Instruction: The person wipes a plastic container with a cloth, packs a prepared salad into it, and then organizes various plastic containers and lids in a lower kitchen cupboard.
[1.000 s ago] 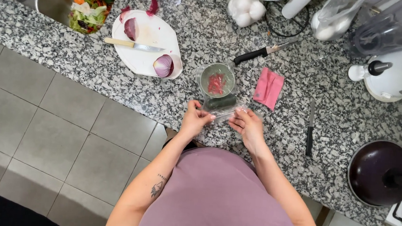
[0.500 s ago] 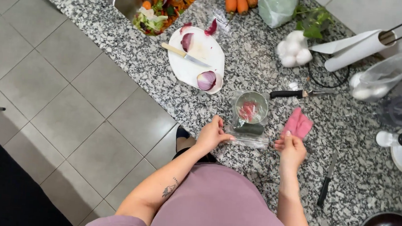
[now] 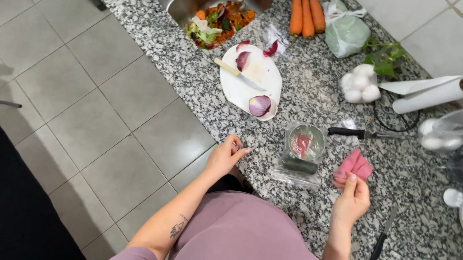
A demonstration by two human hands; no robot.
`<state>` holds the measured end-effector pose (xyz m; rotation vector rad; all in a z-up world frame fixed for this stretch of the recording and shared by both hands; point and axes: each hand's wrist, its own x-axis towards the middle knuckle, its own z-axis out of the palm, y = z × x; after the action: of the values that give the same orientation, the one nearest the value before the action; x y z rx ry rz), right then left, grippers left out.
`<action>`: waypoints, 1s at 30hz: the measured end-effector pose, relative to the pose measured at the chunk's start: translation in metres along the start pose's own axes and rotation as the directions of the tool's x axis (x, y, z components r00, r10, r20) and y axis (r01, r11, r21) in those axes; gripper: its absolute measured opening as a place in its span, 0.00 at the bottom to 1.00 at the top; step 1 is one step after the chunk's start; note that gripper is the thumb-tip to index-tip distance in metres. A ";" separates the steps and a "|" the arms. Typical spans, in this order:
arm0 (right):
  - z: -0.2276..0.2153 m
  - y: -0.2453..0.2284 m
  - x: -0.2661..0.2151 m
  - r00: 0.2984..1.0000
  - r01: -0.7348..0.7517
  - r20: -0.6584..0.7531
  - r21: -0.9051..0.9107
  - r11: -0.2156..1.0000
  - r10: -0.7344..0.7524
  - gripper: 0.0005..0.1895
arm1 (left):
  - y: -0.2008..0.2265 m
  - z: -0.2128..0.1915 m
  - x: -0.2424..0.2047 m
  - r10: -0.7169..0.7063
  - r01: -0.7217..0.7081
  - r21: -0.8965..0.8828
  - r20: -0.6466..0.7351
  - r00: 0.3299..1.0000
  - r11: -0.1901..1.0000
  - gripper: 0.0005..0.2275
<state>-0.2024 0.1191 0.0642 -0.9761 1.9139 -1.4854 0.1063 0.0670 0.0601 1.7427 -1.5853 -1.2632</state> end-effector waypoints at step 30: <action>0.340 -0.164 -0.010 0.962 0.184 0.228 -0.149 0.972 -0.147 0.11 | -0.115 -0.319 0.128 -0.288 0.274 0.151 0.077 0.955 0.950 0.07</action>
<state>0.1005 -0.0947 0.1334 -1.3474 1.8593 -1.2599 0.4262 -0.1031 0.0745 2.0836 -1.5504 -1.4188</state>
